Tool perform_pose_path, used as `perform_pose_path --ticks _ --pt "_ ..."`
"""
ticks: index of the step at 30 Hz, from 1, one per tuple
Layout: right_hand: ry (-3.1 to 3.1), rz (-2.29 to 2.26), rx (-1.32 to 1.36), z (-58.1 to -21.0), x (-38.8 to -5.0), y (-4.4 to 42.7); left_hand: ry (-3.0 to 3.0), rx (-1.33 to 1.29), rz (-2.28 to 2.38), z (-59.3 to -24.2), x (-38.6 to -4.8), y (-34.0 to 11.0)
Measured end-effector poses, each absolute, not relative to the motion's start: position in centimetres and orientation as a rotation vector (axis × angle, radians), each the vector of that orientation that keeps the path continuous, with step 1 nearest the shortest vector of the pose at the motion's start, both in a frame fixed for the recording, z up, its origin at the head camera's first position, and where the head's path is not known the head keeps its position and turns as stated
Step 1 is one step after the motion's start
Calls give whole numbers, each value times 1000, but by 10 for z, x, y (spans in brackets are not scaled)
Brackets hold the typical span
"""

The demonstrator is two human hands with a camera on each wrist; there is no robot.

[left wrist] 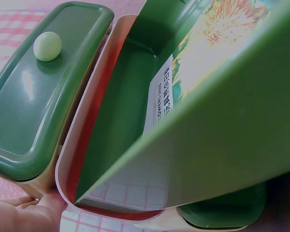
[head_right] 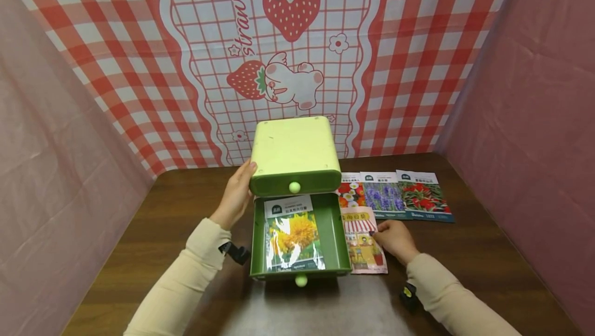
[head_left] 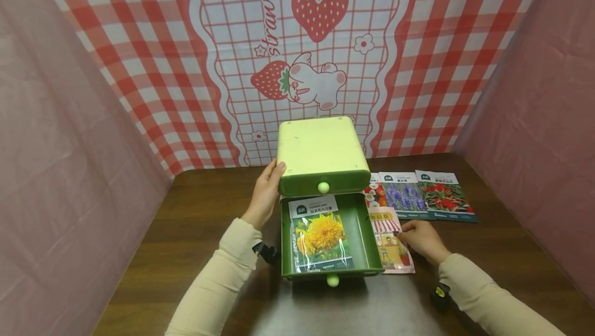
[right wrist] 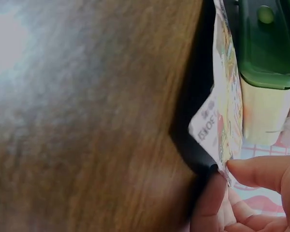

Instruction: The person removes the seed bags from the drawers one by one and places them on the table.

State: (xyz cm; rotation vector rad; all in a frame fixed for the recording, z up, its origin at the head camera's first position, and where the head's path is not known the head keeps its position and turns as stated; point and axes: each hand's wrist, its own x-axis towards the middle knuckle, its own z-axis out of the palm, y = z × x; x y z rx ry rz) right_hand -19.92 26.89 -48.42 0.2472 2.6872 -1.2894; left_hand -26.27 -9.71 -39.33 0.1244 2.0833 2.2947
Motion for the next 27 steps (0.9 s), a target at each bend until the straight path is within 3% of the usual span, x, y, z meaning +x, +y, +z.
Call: perform_pose_path --ticks 20,27 --pt "2843 -1005 206 -481 -200 270 2091 107 2289 -395 -264 -97" --pt "2878 -1074 124 -461 -200 272 2091 108 2295 -395 -265 -97"
